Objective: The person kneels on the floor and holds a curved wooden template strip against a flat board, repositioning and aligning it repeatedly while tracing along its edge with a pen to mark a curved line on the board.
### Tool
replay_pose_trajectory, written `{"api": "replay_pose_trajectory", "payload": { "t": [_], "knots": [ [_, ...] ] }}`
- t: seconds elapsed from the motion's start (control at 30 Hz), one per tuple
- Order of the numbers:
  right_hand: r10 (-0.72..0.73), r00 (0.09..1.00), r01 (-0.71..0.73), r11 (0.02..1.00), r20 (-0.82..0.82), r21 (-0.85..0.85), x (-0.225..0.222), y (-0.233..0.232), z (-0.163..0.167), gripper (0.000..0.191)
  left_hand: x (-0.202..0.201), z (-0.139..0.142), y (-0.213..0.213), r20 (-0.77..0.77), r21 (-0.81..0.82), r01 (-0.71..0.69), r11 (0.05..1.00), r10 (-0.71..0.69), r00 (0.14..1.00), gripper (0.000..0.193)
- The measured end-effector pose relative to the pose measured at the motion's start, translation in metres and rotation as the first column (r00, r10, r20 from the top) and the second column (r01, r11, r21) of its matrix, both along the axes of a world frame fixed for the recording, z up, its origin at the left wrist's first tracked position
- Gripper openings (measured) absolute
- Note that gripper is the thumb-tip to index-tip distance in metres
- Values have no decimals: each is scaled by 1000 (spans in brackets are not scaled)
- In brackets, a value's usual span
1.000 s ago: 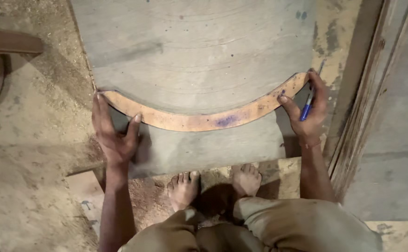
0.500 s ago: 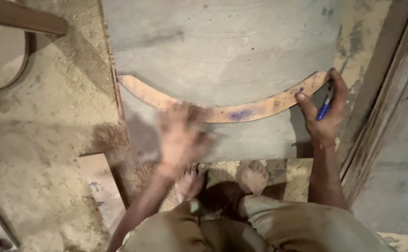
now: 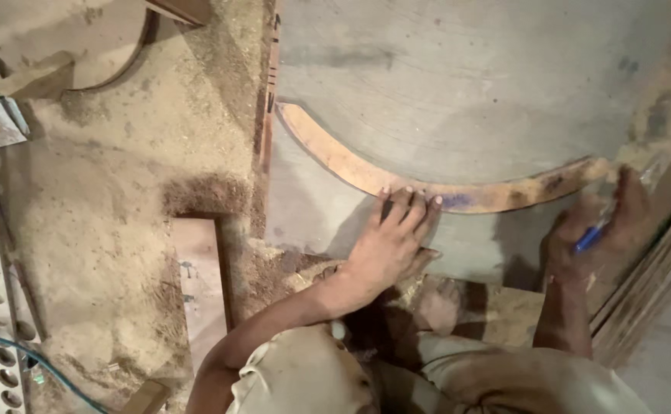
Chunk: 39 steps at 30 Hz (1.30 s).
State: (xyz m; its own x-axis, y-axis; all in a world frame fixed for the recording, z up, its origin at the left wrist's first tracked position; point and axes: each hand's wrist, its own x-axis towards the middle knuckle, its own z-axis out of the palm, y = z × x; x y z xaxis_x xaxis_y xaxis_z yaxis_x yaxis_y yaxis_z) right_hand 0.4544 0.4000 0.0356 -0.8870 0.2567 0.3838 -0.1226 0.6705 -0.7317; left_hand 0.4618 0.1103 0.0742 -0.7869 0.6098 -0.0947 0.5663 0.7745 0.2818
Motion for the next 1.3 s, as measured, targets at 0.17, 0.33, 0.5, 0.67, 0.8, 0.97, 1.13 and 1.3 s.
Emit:
{"api": "replay_pose_trajectory", "payload": {
  "t": [0.17,0.33,0.5,0.67,0.8,0.97,1.13,1.3],
  "knots": [
    [507,834,-316,763,220,-564,-69,-69,36,33,-8,13,-6,29,-43,5,999,-4,1000,90],
    [833,520,-659,533,191,-530,-174,-173,22,22,-14,20,-11,89,-63,26,998,-20,996,94],
    [812,480,-746,577,333,-333,-214,-259,1,12,-15,11,-14,76,-14,13,1000,-12,997,91],
    [895,432,-845,444,109,-297,-219,-289,-7,10,-13,-4,-15,45,5,30,1000,-30,999,74],
    [892,366,-822,444,266,-358,-215,-286,-11,12,-11,-6,-15,78,17,52,998,-53,996,71],
    [878,399,-827,469,264,-309,-213,-266,-8,12,-14,1,-15,89,5,47,999,-47,995,82],
    [891,406,-838,451,201,-308,-213,-258,4,11,-15,8,-14,113,-14,40,999,-39,993,84],
    [911,407,-872,409,66,-267,-215,-272,0,11,-13,8,-11,96,-30,36,999,-33,995,85]
  ]
}}
